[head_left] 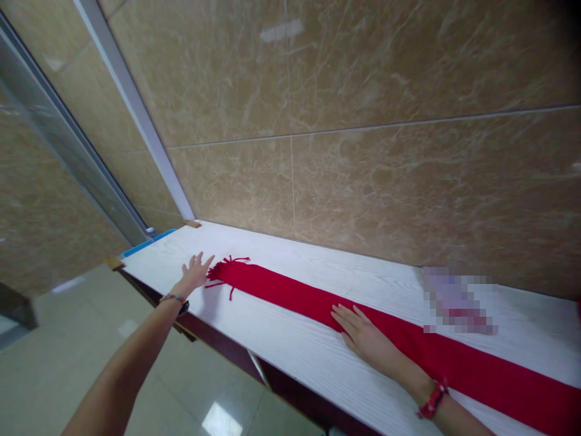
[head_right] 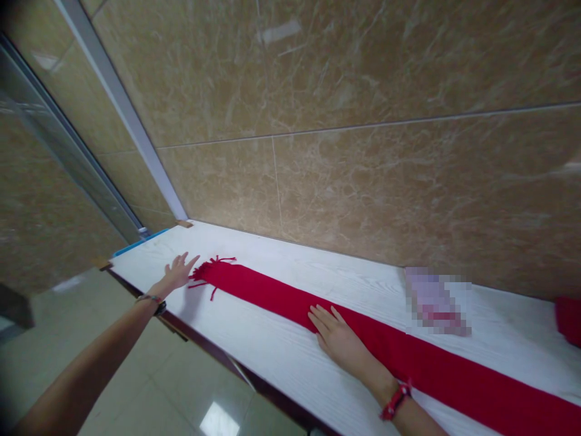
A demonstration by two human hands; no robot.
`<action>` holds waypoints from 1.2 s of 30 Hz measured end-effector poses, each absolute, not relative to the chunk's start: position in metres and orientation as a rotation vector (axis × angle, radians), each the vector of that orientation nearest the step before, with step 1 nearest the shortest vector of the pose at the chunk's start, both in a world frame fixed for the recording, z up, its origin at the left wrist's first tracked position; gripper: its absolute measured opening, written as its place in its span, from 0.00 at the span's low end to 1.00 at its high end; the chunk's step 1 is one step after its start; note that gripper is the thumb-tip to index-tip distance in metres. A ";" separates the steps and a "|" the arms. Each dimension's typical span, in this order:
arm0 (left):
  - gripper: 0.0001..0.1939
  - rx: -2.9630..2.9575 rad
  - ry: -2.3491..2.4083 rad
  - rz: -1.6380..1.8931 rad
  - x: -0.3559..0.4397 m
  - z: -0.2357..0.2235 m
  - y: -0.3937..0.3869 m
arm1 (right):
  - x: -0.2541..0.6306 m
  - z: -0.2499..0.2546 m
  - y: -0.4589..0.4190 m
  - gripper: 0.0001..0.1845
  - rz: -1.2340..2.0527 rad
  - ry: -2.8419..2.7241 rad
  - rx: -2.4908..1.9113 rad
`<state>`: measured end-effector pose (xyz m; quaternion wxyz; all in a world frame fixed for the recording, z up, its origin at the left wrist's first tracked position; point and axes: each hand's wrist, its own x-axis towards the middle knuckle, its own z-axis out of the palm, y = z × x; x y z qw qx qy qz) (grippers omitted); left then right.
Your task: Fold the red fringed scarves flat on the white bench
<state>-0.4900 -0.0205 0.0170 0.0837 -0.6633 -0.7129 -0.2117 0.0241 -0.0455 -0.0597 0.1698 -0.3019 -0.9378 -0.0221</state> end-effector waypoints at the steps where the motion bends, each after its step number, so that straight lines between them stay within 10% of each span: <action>1: 0.20 -2.024 -2.121 -0.621 -0.481 0.014 -0.023 | 0.024 -0.060 -0.045 0.25 -0.078 -2.669 -0.856; 11: 0.26 -2.952 -1.717 -0.217 -0.402 0.024 -0.006 | 0.025 -0.058 -0.046 0.23 -0.108 -2.665 -0.873; 20: 0.11 -2.656 -2.038 -0.350 -0.414 0.024 0.051 | 0.024 -0.055 -0.047 0.22 -0.082 -2.660 -0.897; 36: 0.17 -1.847 -2.516 -0.027 -0.434 0.019 0.083 | 0.026 -0.062 -0.043 0.23 -0.149 -2.623 -0.823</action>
